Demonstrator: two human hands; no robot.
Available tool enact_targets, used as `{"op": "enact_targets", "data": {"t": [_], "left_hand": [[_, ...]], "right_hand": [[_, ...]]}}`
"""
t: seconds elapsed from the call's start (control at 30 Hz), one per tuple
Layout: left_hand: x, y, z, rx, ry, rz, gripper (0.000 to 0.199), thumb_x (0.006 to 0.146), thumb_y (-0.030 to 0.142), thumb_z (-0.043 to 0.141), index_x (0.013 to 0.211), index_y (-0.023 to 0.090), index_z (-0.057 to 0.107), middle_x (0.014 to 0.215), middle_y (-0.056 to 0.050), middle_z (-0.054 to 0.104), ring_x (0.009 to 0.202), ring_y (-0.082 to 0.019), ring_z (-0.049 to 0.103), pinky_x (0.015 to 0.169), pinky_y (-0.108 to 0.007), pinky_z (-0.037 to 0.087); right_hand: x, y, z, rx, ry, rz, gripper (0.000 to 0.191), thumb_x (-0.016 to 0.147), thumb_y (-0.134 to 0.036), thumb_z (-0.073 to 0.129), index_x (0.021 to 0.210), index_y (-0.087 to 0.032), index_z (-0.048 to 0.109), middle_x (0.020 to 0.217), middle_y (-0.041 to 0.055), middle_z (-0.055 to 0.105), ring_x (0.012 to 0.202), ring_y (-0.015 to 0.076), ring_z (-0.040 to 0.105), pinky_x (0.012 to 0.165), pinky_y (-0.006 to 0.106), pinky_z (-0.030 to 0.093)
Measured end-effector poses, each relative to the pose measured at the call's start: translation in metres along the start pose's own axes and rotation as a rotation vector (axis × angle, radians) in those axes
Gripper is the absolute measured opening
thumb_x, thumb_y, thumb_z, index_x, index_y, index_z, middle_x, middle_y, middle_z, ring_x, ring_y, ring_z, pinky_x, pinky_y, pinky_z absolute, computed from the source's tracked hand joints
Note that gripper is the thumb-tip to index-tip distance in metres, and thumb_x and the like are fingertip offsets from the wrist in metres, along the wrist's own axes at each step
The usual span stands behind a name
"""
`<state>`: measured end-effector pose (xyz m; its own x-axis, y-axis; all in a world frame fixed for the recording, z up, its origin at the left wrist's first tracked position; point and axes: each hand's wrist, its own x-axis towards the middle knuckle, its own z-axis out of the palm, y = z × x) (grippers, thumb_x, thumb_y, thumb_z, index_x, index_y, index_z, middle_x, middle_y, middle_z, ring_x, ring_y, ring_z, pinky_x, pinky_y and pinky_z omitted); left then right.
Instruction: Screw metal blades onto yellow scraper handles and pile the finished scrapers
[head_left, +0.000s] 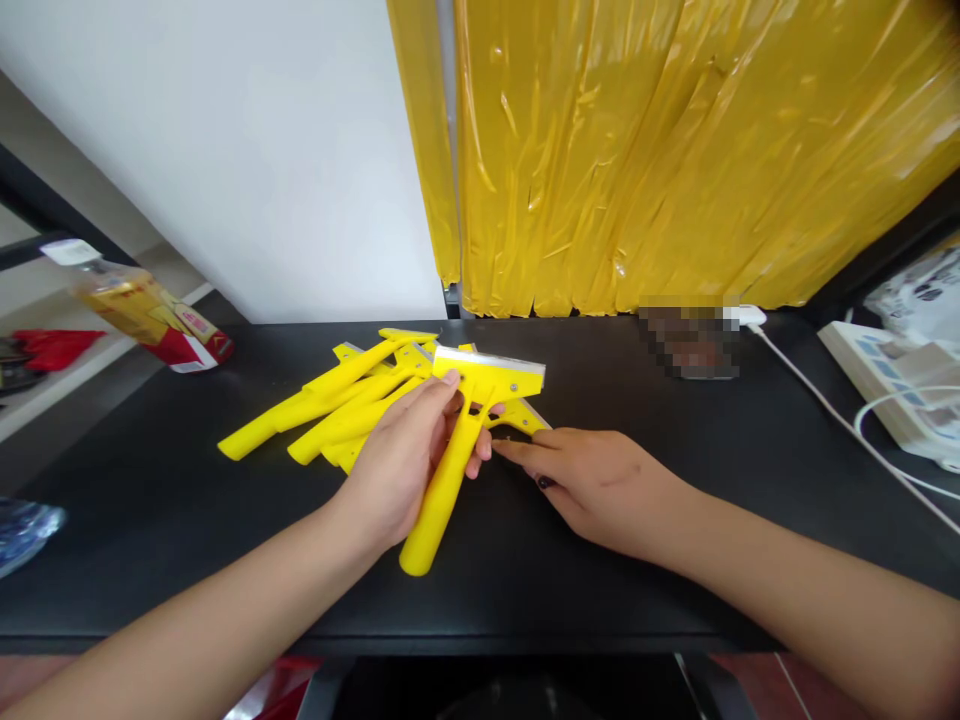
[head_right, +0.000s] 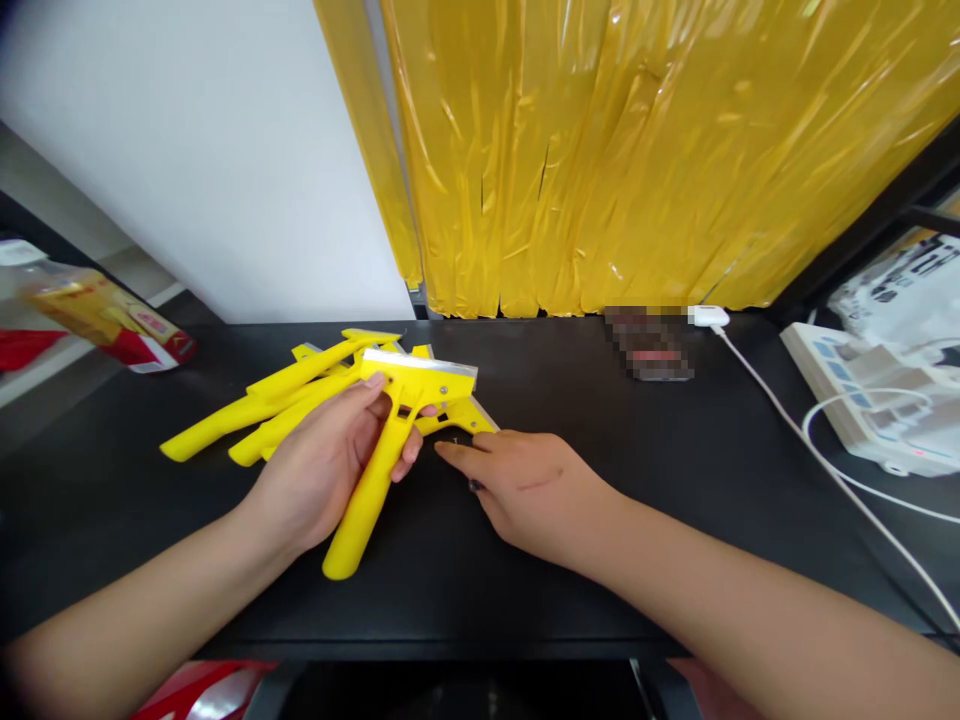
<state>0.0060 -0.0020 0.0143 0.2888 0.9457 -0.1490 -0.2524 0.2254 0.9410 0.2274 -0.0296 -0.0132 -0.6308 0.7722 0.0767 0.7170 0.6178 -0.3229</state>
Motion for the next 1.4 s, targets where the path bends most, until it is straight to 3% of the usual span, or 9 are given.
{"op": "enact_targets", "data": {"t": [0.23, 0.43, 0.57, 0.67, 0.77, 0.87, 1.07, 1.27, 1.4], "left_hand": [[-0.012, 0.004, 0.005, 0.005, -0.096, 0.013, 0.029, 0.104, 0.038, 0.062, 0.099, 0.013, 0.076, 0.074, -0.008, 0.072, 0.059, -0.015, 0.059, 0.058, -0.027, 0.046], [-0.023, 0.006, 0.007, -0.029, -0.298, -0.098, 0.038, 0.107, 0.043, 0.059, 0.096, 0.013, 0.079, 0.071, -0.009, 0.072, 0.057, -0.014, 0.061, 0.056, -0.024, 0.046], [-0.024, 0.003, 0.007, -0.061, -0.399, -0.184, 0.03, 0.104, 0.044, 0.065, 0.098, 0.017, 0.077, 0.085, -0.009, 0.076, 0.059, -0.014, 0.068, 0.05, -0.021, 0.049], [-0.023, -0.002, 0.007, -0.043, -0.467, -0.244, 0.031, 0.1, 0.049, 0.07, 0.099, 0.018, 0.073, 0.094, -0.009, 0.077, 0.06, -0.014, 0.071, 0.048, -0.019, 0.052], [-0.022, -0.007, 0.007, 0.014, -0.509, -0.26, 0.038, 0.098, 0.054, 0.071, 0.101, 0.017, 0.072, 0.09, -0.007, 0.076, 0.057, -0.012, 0.069, 0.047, -0.017, 0.051], [-0.022, -0.009, 0.006, 0.082, -0.516, -0.262, 0.039, 0.099, 0.055, 0.07, 0.101, 0.016, 0.071, 0.088, -0.006, 0.074, 0.056, -0.01, 0.067, 0.045, -0.015, 0.05], [-0.02, -0.007, 0.006, 0.196, -0.449, -0.227, 0.037, 0.1, 0.052, 0.069, 0.095, 0.016, 0.071, 0.086, -0.004, 0.073, 0.056, -0.008, 0.065, 0.046, -0.015, 0.049], [-0.017, 0.001, 0.005, 0.3, -0.406, -0.145, 0.037, 0.104, 0.049, 0.064, 0.088, 0.016, 0.069, 0.074, 0.0, 0.066, 0.055, -0.008, 0.061, 0.048, -0.016, 0.049], [-0.017, 0.0, 0.004, 0.36, -0.419, -0.123, 0.037, 0.105, 0.049, 0.062, 0.089, 0.016, 0.069, 0.072, 0.001, 0.064, 0.056, -0.009, 0.061, 0.05, -0.018, 0.049]], "right_hand": [[0.004, 0.001, 0.006, -0.05, 0.038, 0.025, 0.027, 0.093, -0.007, 0.053, 0.105, -0.018, 0.074, 0.106, 0.0102, 0.075, 0.093, 0.0256, 0.073, 0.075, 0.035, 0.055], [0.005, 0.005, 0.011, 0.093, 0.132, 0.077, 0.022, 0.094, -0.011, 0.052, 0.1, -0.017, 0.071, 0.105, 0.0139, 0.078, 0.091, 0.0286, 0.074, 0.077, 0.04, 0.057], [0.001, 0.003, -0.003, 0.285, 0.2, 0.08, 0.016, 0.1, -0.017, 0.05, 0.097, -0.02, 0.066, 0.097, 0.0072, 0.076, 0.086, 0.0204, 0.073, 0.076, 0.032, 0.058], [-0.002, -0.002, -0.02, 0.607, 0.195, 0.121, 0.01, 0.101, -0.03, 0.061, 0.096, -0.022, 0.062, 0.091, 0.0027, 0.074, 0.078, 0.0169, 0.071, 0.067, 0.027, 0.055], [-0.002, -0.006, -0.03, 1.217, 0.139, 0.328, 0.03, 0.093, -0.047, 0.076, 0.088, -0.02, 0.062, 0.08, 0.0009, 0.071, 0.067, 0.0149, 0.067, 0.061, 0.026, 0.051], [-0.001, -0.009, -0.029, 1.512, 0.088, 0.474, 0.037, 0.087, -0.051, 0.084, 0.086, -0.019, 0.066, 0.078, 0.0012, 0.072, 0.065, 0.014, 0.067, 0.062, 0.025, 0.05], [0.0, -0.011, -0.025, 1.692, 0.022, 0.522, 0.032, 0.086, -0.042, 0.086, 0.096, -0.014, 0.074, 0.089, 0.008, 0.077, 0.077, 0.0186, 0.073, 0.076, 0.03, 0.056], [-0.003, -0.008, -0.032, 1.762, 0.03, 0.493, 0.031, 0.095, -0.046, 0.075, 0.091, -0.015, 0.076, 0.075, 0.0044, 0.068, 0.061, 0.0107, 0.054, 0.051, 0.021, 0.038], [-0.004, -0.006, -0.033, 1.728, 0.009, 0.504, 0.036, 0.087, -0.053, 0.081, 0.093, -0.017, 0.074, 0.076, 0.0037, 0.063, 0.063, 0.013, 0.049, 0.054, 0.025, 0.035]]}}
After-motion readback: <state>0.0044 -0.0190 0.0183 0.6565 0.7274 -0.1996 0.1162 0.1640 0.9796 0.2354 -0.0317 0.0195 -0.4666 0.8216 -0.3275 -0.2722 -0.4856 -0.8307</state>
